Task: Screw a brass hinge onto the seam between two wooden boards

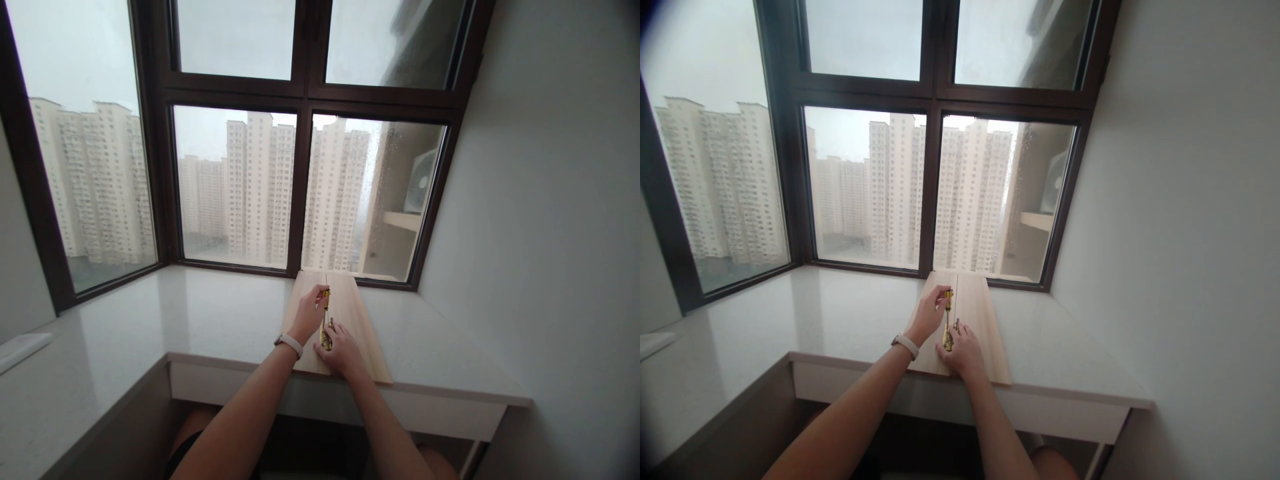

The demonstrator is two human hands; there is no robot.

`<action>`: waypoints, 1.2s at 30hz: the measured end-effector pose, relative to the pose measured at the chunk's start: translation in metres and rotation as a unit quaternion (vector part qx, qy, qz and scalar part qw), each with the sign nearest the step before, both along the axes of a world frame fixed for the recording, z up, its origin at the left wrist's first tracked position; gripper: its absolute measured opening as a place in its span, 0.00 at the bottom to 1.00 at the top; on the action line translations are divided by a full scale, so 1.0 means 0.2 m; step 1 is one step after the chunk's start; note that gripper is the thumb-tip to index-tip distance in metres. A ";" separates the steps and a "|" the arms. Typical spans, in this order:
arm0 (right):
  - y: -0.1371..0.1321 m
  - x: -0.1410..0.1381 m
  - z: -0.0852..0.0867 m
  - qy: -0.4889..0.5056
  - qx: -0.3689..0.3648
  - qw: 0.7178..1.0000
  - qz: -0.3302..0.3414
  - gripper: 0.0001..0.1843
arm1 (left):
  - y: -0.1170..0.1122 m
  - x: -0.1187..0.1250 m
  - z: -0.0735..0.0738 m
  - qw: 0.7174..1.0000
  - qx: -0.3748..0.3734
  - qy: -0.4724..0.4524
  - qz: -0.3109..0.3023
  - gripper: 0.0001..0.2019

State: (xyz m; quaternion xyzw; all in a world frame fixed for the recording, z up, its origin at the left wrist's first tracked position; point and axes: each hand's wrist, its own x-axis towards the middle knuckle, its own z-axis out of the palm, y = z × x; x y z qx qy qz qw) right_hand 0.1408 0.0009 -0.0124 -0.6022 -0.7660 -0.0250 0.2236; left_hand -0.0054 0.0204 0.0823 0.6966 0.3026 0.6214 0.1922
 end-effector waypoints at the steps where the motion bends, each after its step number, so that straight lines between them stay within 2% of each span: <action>1: 0.00 0.00 0.00 0.001 0.000 1.000 0.002 0.40 | 0.01 0.00 0.00 1.000 -0.004 -0.003 -0.003 0.14; 11: 0.00 0.00 0.01 0.004 -0.020 1.000 -0.003 0.40 | 0.01 0.00 0.01 1.000 -0.007 -0.022 0.006 0.10; 18: 0.01 0.00 0.00 0.005 -0.002 1.000 0.004 0.40 | 0.01 0.00 0.00 1.000 -0.006 -0.015 -0.005 0.14; 23: 0.01 0.00 0.00 -0.001 -0.006 1.000 0.001 0.40 | 0.01 -0.01 0.00 1.000 -0.010 -0.020 -0.005 0.12; 31: 0.00 0.00 0.01 -0.006 -0.010 1.000 -0.001 0.41 | -0.01 0.01 0.02 0.999 0.017 0.017 0.043 0.13; 36: 0.00 0.00 0.00 -0.003 -0.011 1.000 -0.002 0.40 | -0.01 0.01 0.02 0.999 0.020 0.035 0.008 0.13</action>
